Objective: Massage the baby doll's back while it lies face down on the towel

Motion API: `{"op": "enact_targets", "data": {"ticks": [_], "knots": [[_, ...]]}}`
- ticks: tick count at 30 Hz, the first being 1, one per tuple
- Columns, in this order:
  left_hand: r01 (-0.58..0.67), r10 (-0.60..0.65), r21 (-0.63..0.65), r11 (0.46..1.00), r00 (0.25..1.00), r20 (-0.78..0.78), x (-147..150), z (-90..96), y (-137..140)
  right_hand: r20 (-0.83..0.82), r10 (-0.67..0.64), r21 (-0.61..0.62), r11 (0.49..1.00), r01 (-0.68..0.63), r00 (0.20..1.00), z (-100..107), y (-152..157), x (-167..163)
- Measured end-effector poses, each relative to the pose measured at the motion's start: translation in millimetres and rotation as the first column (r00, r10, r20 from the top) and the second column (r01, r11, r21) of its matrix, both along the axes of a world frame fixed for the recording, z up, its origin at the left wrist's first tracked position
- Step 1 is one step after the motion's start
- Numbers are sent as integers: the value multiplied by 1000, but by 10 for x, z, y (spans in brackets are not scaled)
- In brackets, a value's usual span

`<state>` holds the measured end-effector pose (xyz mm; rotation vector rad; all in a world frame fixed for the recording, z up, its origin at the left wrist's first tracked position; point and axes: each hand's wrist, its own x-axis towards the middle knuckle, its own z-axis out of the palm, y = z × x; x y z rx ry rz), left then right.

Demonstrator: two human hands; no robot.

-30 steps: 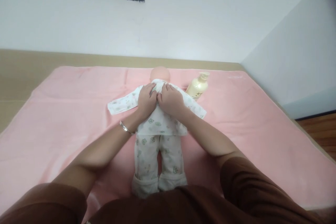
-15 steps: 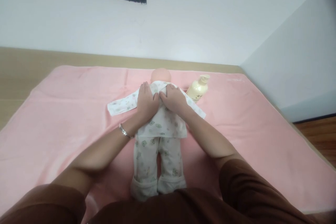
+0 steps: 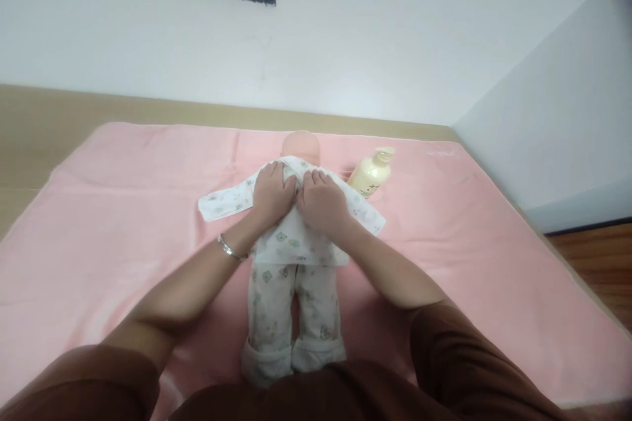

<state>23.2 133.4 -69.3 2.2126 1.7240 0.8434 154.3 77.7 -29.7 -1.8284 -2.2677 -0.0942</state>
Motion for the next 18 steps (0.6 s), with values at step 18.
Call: {"op": "enact_targets", "data": {"ticks": [18], "knots": [[194,-203,-106,975,976,-84,3,183,-50,-87,-39,-35,999,36,995,-214,376,190]]}}
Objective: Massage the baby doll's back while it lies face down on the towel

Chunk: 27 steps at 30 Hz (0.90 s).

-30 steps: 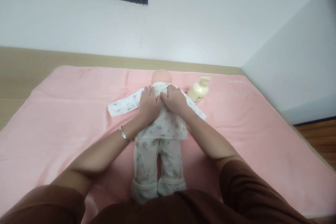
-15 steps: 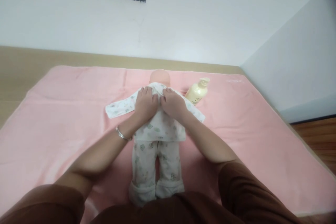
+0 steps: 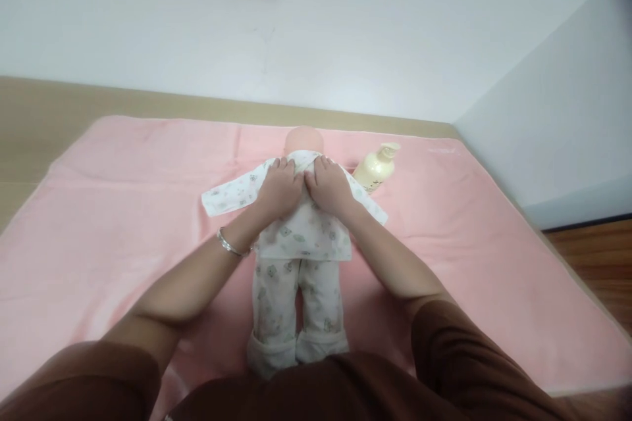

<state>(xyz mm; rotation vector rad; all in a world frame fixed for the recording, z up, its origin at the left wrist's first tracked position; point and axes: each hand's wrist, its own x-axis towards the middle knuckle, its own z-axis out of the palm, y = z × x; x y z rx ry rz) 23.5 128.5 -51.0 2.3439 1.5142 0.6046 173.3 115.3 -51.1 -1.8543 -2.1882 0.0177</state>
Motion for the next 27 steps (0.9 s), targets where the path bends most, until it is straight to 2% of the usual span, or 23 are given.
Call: {"op": "enact_targets", "data": {"ticks": [4,8,16,19,24,27], "knots": [[-113,107,47,993,989,104,-6,-125,114,54,-2,27,1000,1,999,70,-255,-142],[-191,171,111,975,970,172,19,-180,81,68,32,68,997,-36,997,89,-452,-252],[-206,186,43,978,943,277,14,-230,55,-204,-59,35,997,67,977,-4,-129,-162],[-198,172,46,979,928,331,6,-234,39,-243,-20,62,997,36,970,45,-132,-129],[-238,174,70,969,854,490,4,-258,-12,-232,76,199,979,-30,970,78,-232,-140],[-273,192,73,959,818,542,7,-291,-26,-198,134,151,983,-105,971,20,-239,-172]]}}
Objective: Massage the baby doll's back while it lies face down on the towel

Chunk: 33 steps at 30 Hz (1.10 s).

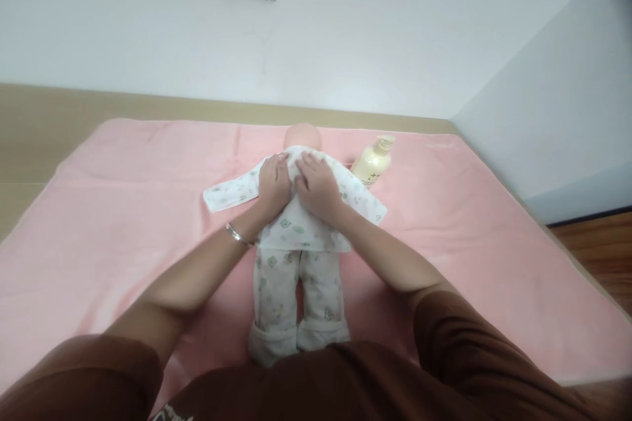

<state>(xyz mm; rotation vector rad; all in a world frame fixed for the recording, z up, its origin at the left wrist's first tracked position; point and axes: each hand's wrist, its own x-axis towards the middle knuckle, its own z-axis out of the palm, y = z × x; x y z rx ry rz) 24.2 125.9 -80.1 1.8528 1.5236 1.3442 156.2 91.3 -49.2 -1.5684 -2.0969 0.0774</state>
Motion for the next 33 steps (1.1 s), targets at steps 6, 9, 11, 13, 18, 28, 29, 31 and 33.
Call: {"op": "enact_targets", "data": {"ticks": [6,9,11,13,18,28,29,31,33], "knots": [[8,-7,-15,1000,999,49,5,24,-33,-14,38,31,999,-38,999,68,-10,21],[13,-11,-23,1000,998,69,12,59,-53,-41,30,57,998,-27,999,158,-73,40],[9,-6,-36,999,997,75,16,65,-57,-32,3,43,999,-1,999,182,-121,30],[6,-3,-41,999,997,83,17,58,-54,-11,-32,25,999,32,999,162,-151,2],[17,-15,-11,1000,991,130,11,33,-37,12,31,-37,999,-31,999,44,-74,-17],[28,-27,-4,1000,990,139,-4,48,-57,-97,30,37,999,-27,995,1,20,82],[25,-25,0,1000,990,140,-7,59,-51,-68,41,14,999,-41,997,-25,-5,45],[42,-40,-13,999,993,113,-16,101,-30,-23,53,-27,998,-54,998,-47,-43,-7],[87,-86,-46,995,996,20,-26,161,-2,-15,42,-34,998,-43,999,-19,-53,-14]]}}
